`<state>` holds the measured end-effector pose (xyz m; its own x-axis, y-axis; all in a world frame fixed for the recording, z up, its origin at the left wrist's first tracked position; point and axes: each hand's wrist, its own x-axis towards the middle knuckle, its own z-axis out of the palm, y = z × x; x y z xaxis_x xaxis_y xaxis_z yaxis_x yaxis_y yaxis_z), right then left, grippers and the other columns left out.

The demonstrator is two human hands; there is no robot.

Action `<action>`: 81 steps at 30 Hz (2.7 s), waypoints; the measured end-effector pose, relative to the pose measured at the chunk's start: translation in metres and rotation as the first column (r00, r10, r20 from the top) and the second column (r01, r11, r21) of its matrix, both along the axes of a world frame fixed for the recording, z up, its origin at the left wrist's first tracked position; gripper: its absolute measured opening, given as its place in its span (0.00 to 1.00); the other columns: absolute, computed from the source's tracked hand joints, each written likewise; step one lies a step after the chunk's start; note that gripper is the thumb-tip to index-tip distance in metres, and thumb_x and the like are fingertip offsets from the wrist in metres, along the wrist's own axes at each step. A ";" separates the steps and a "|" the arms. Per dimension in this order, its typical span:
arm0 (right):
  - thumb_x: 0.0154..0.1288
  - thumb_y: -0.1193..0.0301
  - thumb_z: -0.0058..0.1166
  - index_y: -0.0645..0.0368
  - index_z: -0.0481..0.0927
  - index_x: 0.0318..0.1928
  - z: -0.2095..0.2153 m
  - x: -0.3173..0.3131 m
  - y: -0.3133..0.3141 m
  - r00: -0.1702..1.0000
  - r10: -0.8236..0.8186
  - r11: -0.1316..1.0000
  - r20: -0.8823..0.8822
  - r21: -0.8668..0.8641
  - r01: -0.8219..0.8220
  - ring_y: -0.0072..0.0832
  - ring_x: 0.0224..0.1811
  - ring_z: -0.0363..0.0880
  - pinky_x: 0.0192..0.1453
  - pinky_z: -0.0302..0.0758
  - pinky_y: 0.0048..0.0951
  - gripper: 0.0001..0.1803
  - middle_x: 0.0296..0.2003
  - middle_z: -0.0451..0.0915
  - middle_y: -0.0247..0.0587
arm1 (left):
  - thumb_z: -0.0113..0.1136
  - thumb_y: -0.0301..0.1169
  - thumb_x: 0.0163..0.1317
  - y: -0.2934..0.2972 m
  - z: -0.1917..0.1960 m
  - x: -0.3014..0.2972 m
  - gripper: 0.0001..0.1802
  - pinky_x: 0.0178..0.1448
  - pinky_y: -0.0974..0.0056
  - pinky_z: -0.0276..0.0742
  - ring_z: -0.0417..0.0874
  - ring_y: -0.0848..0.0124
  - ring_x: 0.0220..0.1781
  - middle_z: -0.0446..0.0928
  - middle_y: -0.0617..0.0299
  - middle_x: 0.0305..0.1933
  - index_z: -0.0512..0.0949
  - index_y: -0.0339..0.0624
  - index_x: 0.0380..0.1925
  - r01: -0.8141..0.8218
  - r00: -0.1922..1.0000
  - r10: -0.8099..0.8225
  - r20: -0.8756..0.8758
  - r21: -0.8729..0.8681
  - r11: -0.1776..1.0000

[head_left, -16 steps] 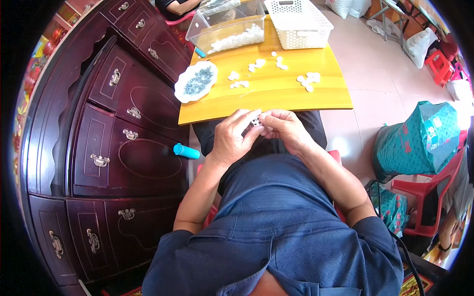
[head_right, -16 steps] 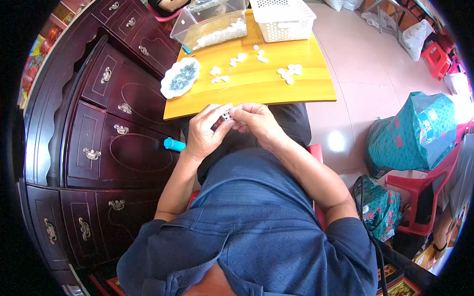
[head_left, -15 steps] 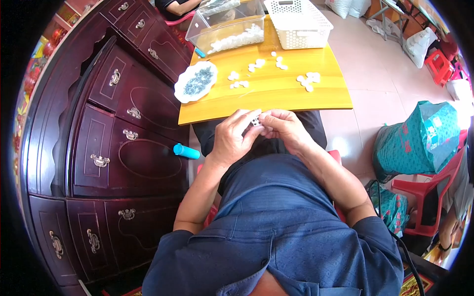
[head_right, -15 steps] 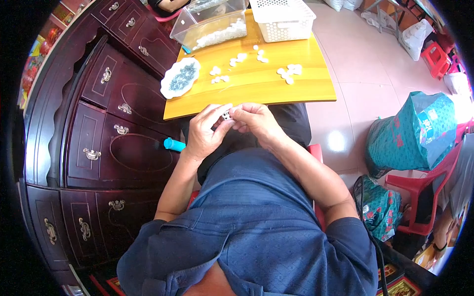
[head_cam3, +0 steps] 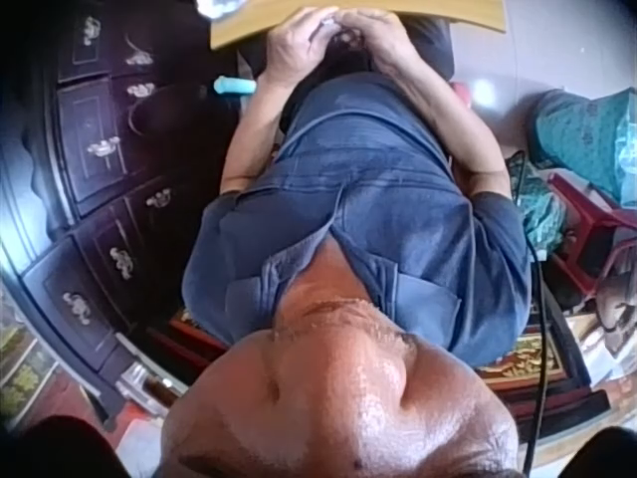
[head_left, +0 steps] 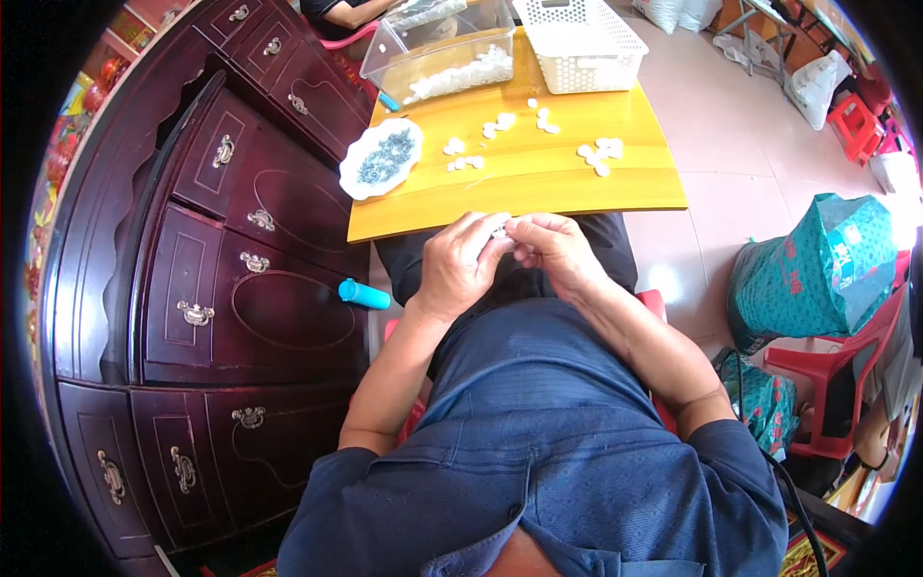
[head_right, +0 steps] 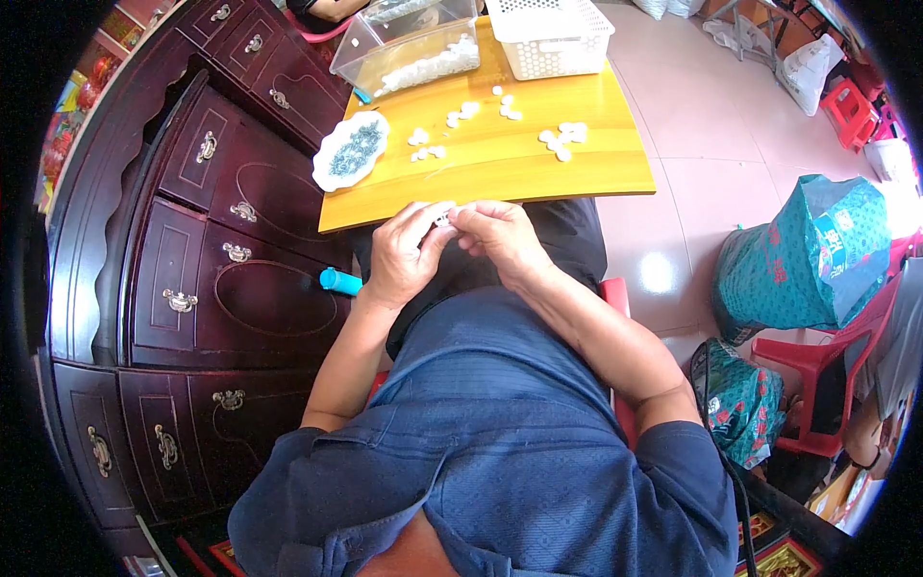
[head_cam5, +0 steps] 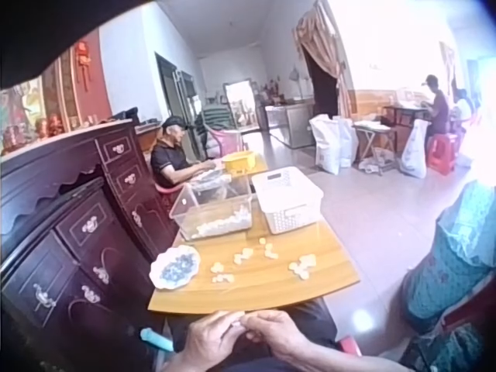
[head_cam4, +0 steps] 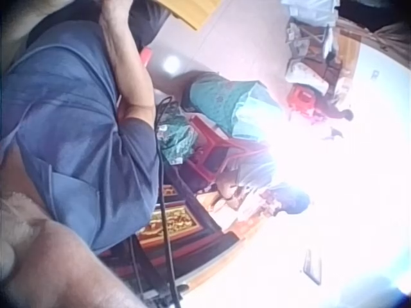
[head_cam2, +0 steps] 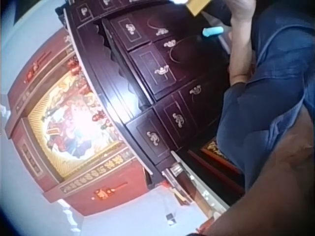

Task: Assembling small plastic and metal components at a table.

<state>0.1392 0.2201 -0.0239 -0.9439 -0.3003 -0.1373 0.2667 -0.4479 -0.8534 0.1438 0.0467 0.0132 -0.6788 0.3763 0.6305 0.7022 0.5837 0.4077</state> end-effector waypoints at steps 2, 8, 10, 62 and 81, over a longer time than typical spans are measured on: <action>0.68 0.64 0.62 0.55 0.88 0.37 -0.002 -0.001 0.001 1.000 -0.009 1.000 -0.002 0.008 0.009 0.14 0.29 0.76 0.35 0.71 0.17 0.09 0.29 0.83 0.27 | 0.65 0.26 0.61 0.001 -0.001 -0.001 0.12 0.40 0.56 0.82 0.86 0.53 0.39 0.83 0.53 0.40 0.81 0.38 0.45 0.004 1.000 -0.004 -0.003 0.002 1.000; 0.68 0.64 0.62 0.55 0.87 0.37 -0.003 -0.005 -0.001 0.998 -0.056 0.997 0.014 0.045 0.055 0.14 0.29 0.75 0.34 0.70 0.18 0.09 0.28 0.83 0.28 | 0.65 0.25 0.61 0.003 -0.008 -0.008 0.12 0.40 0.56 0.82 0.86 0.53 0.38 0.83 0.53 0.39 0.81 0.38 0.44 0.015 1.000 -0.015 -0.020 0.019 1.000; 0.68 0.65 0.62 0.56 0.87 0.36 -0.007 -0.008 0.000 0.998 -0.057 0.997 0.016 0.052 0.056 0.15 0.28 0.75 0.34 0.70 0.18 0.08 0.27 0.82 0.28 | 0.65 0.25 0.61 0.003 -0.011 -0.011 0.12 0.40 0.57 0.82 0.86 0.53 0.38 0.83 0.53 0.39 0.81 0.38 0.45 0.017 1.000 -0.017 -0.018 0.028 0.999; 0.62 0.63 0.57 0.55 0.86 0.35 0.010 -0.147 0.004 0.708 0.274 0.278 -0.651 0.758 0.590 0.48 0.38 0.86 0.45 0.81 0.46 0.10 0.32 0.85 0.50 | 0.59 0.30 0.67 -0.072 -0.013 -0.167 0.08 0.33 0.61 0.77 0.83 0.66 0.25 0.79 0.55 0.23 0.78 0.38 0.30 -0.248 0.961 0.211 0.179 0.220 0.943; 0.63 0.61 0.61 0.53 0.86 0.36 -0.023 -0.185 -0.073 0.698 0.427 0.140 -0.575 0.804 0.577 0.45 0.45 0.84 0.51 0.79 0.44 0.10 0.39 0.83 0.46 | 0.55 0.28 0.72 -0.092 -0.053 -0.072 0.06 0.29 0.73 0.74 0.77 0.80 0.24 0.79 0.65 0.29 0.76 0.38 0.36 -0.312 0.817 -0.066 0.572 0.537 0.784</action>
<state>-0.0453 0.1466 -0.0474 -0.8903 -0.3221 0.3218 -0.4342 0.8134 -0.3871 0.0719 -0.0454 -0.0396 -0.9777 -0.0495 0.2043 0.1942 0.1588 0.9680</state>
